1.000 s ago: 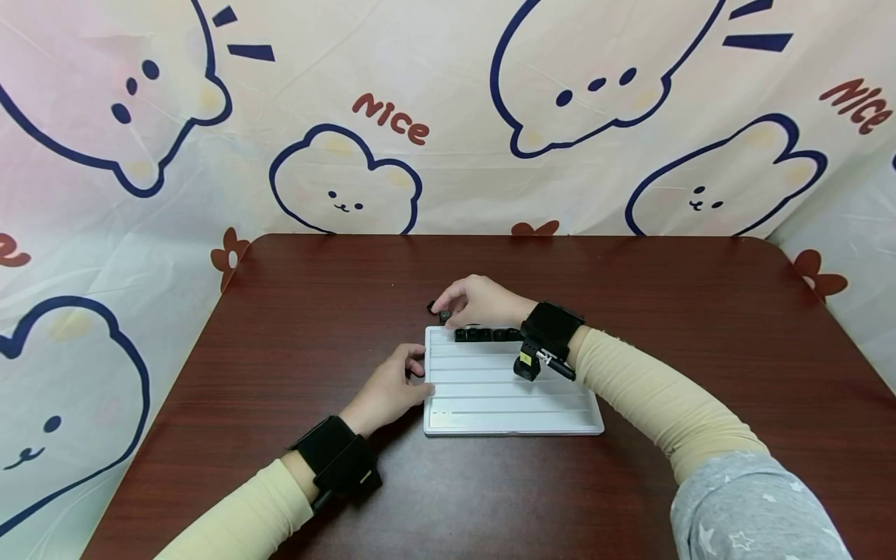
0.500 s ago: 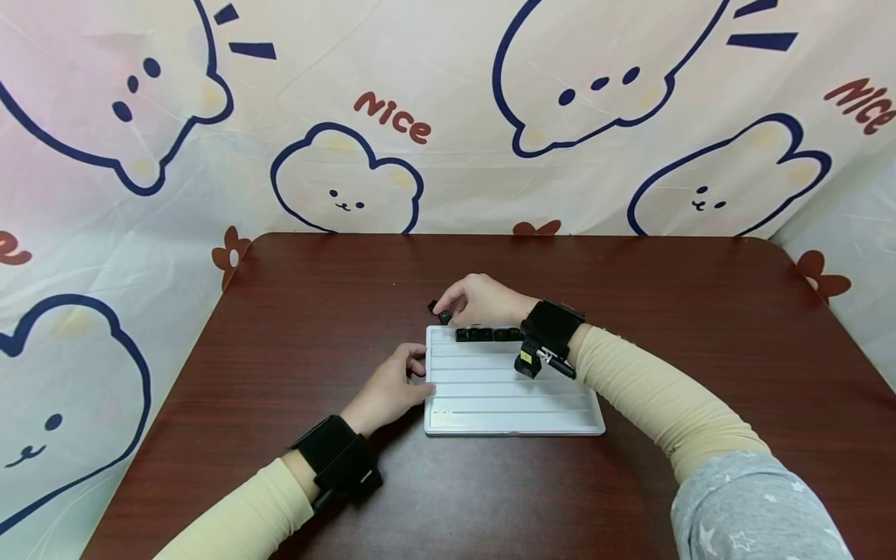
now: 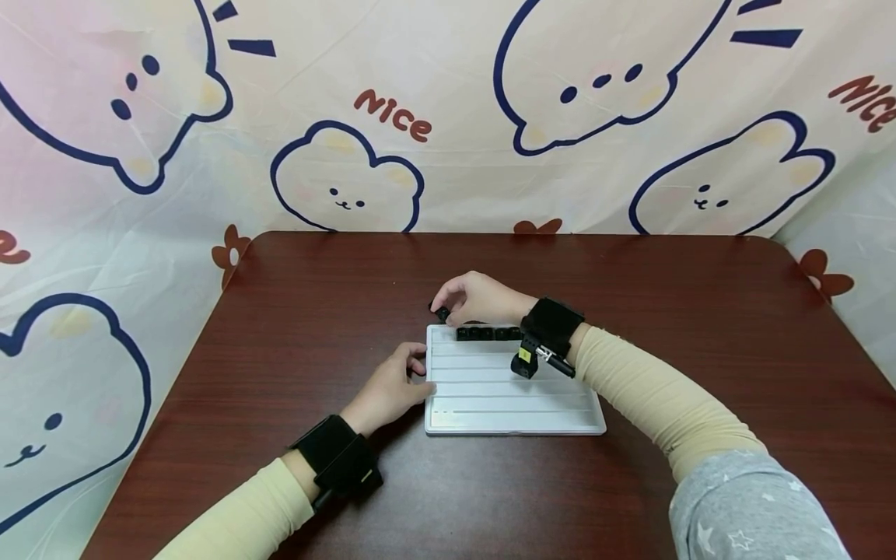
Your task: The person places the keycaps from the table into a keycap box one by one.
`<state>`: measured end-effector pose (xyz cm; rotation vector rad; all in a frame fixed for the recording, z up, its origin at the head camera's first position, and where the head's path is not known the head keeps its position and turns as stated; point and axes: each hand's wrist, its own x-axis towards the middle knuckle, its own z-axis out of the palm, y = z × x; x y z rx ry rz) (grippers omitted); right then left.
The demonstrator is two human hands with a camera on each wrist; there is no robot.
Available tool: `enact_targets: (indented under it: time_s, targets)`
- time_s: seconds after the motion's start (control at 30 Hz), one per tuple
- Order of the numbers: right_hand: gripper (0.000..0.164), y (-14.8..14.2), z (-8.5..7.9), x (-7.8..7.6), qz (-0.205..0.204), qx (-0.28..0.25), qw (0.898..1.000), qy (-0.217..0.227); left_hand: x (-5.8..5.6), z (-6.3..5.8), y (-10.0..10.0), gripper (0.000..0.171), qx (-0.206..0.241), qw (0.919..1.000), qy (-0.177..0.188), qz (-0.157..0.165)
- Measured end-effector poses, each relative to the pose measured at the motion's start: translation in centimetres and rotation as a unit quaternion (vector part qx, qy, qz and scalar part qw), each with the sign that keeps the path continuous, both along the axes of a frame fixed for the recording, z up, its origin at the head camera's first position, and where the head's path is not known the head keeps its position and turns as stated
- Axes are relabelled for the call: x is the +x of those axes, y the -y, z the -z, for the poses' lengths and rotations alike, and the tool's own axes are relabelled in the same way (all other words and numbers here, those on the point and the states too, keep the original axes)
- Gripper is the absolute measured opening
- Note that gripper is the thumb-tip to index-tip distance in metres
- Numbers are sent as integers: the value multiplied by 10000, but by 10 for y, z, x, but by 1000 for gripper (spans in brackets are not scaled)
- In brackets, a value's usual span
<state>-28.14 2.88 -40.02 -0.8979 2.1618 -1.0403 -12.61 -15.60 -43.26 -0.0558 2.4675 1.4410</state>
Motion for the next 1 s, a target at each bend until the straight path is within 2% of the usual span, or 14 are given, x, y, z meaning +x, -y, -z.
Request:
enact_targets:
  time_s: [0.2, 0.43, 0.67, 0.8, 1.0]
  targets:
    - [28, 1, -1, 0, 120, 10, 9999, -92, 1, -1, 0, 58, 7, 10000, -23, 13]
    - [21, 3, -5, 6, 297, 144, 9978, -581, 0, -1, 0, 57, 28, 10000, -69, 46]
    - [18, 9, -6, 14, 86, 402, 9954, -869, 1, -2, 1, 57, 57, 10000, -27, 35]
    - [17, 14, -3, 21, -160, 682, 9894, -1274, 1, -1, 1, 57, 85, 10000, -18, 29]
    - [26, 18, -2, 32, -453, 1086, 9722, -2025, 1, 0, 2, 57, 51, 9999, -71, 75]
